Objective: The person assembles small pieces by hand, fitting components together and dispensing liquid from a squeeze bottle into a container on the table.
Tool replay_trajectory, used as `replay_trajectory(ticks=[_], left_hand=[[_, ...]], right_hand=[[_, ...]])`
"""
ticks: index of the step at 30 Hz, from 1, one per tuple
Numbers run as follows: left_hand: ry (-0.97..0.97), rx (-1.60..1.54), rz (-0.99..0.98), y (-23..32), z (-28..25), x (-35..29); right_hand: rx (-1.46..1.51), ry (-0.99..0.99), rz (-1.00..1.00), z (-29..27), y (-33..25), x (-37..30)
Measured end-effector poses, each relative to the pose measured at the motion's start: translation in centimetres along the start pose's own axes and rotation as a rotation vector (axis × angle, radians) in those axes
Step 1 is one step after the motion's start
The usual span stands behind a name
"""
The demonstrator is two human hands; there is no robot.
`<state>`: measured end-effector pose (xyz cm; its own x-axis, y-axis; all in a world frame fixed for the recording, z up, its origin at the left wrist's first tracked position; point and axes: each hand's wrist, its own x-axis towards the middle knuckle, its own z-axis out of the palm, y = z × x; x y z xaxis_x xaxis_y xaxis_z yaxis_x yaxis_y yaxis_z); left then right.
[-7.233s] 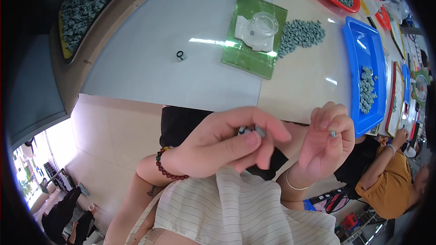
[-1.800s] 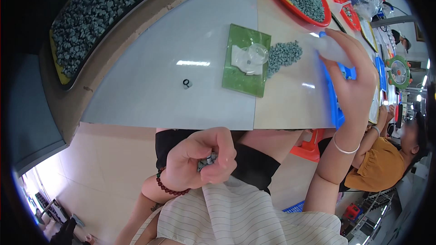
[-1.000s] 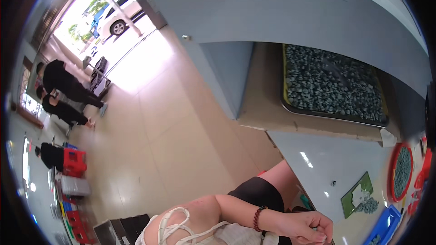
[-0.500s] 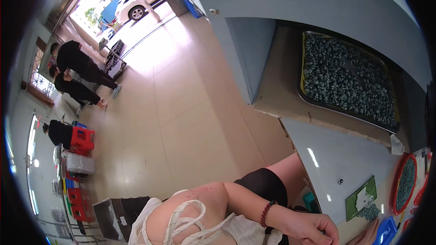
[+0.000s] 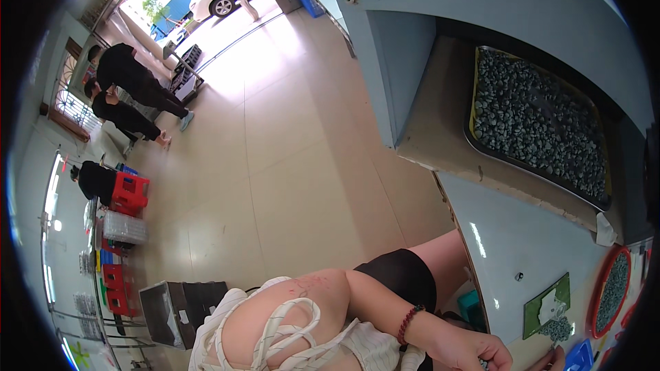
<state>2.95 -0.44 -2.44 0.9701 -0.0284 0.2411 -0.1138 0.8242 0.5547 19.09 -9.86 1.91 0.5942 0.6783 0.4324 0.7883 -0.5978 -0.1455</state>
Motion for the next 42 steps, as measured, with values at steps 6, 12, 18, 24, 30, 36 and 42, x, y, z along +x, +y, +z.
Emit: replay_trajectory(ticks=[6, 12, 18, 24, 30, 36, 42], left_hand=[[0.021, -0.066, -0.044, 0.9, 0.5, -0.5], [0.118, 0.08, -0.014, 0.3, 0.4, -1.0], [0.081, 0.562, 0.267, -0.6, 0.6, 0.0], [0.203, 0.722, 0.1, 1.3, 1.3, -0.4], [0.179, 0.837, -0.097, 2.6, 1.7, 0.9], [0.13, 0.821, -0.111, 1.6, 1.7, 2.5], [0.127, 0.841, -0.089, 0.9, 1.4, 2.5]], right_hand=[[0.095, 0.094, -0.038, 0.5, 0.5, -0.5], [0.228, 0.237, -0.025, 0.0, 0.9, -2.1], [1.36, 0.322, -0.071, -2.0, -4.5, -6.5], [1.264, 0.226, 0.018, 0.1, -5.4, -8.1], [1.284, 0.146, 0.086, -1.0, -4.6, -8.0], [1.306, 0.149, 0.166, -1.6, -2.1, -7.9], [0.962, 0.103, -0.047, -2.7, -1.0, -7.7]])
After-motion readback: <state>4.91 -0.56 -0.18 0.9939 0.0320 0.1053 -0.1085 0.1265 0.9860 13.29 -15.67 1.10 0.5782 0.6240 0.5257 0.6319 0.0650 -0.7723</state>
